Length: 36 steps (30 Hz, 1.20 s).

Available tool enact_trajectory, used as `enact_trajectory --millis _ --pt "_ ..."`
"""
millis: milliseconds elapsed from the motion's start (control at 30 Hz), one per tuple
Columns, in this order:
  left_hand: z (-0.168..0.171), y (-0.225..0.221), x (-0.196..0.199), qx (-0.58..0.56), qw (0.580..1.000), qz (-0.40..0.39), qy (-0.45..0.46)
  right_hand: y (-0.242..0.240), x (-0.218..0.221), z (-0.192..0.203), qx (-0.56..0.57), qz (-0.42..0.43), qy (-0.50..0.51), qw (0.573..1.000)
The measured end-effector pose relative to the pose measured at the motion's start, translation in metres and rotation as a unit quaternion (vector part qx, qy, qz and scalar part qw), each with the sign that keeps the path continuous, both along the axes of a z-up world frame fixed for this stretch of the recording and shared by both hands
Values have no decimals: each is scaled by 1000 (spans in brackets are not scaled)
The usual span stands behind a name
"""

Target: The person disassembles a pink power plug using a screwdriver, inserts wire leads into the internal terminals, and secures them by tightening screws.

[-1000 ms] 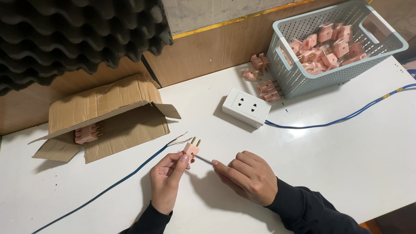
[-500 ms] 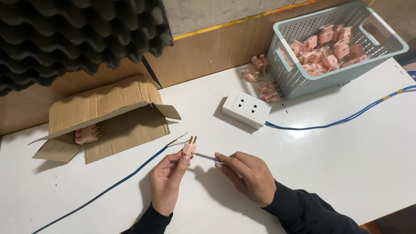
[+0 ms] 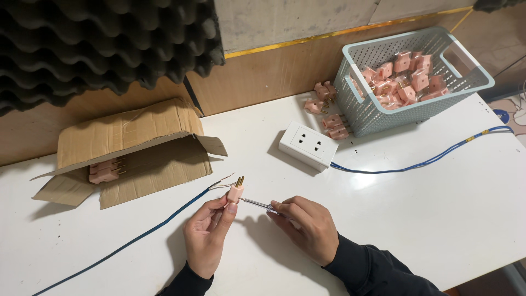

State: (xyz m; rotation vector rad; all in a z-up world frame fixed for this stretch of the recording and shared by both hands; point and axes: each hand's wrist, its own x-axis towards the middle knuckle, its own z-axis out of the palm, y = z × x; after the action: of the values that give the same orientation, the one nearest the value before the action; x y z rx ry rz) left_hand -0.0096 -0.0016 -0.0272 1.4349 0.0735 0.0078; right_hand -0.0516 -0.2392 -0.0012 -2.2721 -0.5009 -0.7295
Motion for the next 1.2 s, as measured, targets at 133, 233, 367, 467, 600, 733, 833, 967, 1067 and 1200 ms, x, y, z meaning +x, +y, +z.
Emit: enact_trajectory --millis 133,233,367,467,600,733,833,967,1067,1200 --pt "-3 1 0 26 1000 13 1 2 -3 -3 41 21 44 998" --pt "-4 2 0 30 999 11 -1 -1 -5 2 95 24 132 986" --pt "1 1 0 33 999 9 12 -2 -6 6 148 -11 246 958" --pt "1 1 -1 30 1000 1 -1 1 -5 17 205 -17 325 923" --pt "4 1 0 29 999 -16 -20 1 2 26 309 -25 451 837" --pt "10 1 1 31 999 -26 -10 -6 9 25 360 -5 519 775" --pt "9 1 0 24 999 -25 1 -8 11 25 416 0 557 719" --pt "2 2 0 31 999 -31 -12 -10 13 28 464 37 578 670" --pt "-4 2 0 39 999 -32 -6 -12 14 32 494 64 607 619" --pt "-3 -1 -2 -39 995 -66 -63 -22 22 30 433 30 619 654"
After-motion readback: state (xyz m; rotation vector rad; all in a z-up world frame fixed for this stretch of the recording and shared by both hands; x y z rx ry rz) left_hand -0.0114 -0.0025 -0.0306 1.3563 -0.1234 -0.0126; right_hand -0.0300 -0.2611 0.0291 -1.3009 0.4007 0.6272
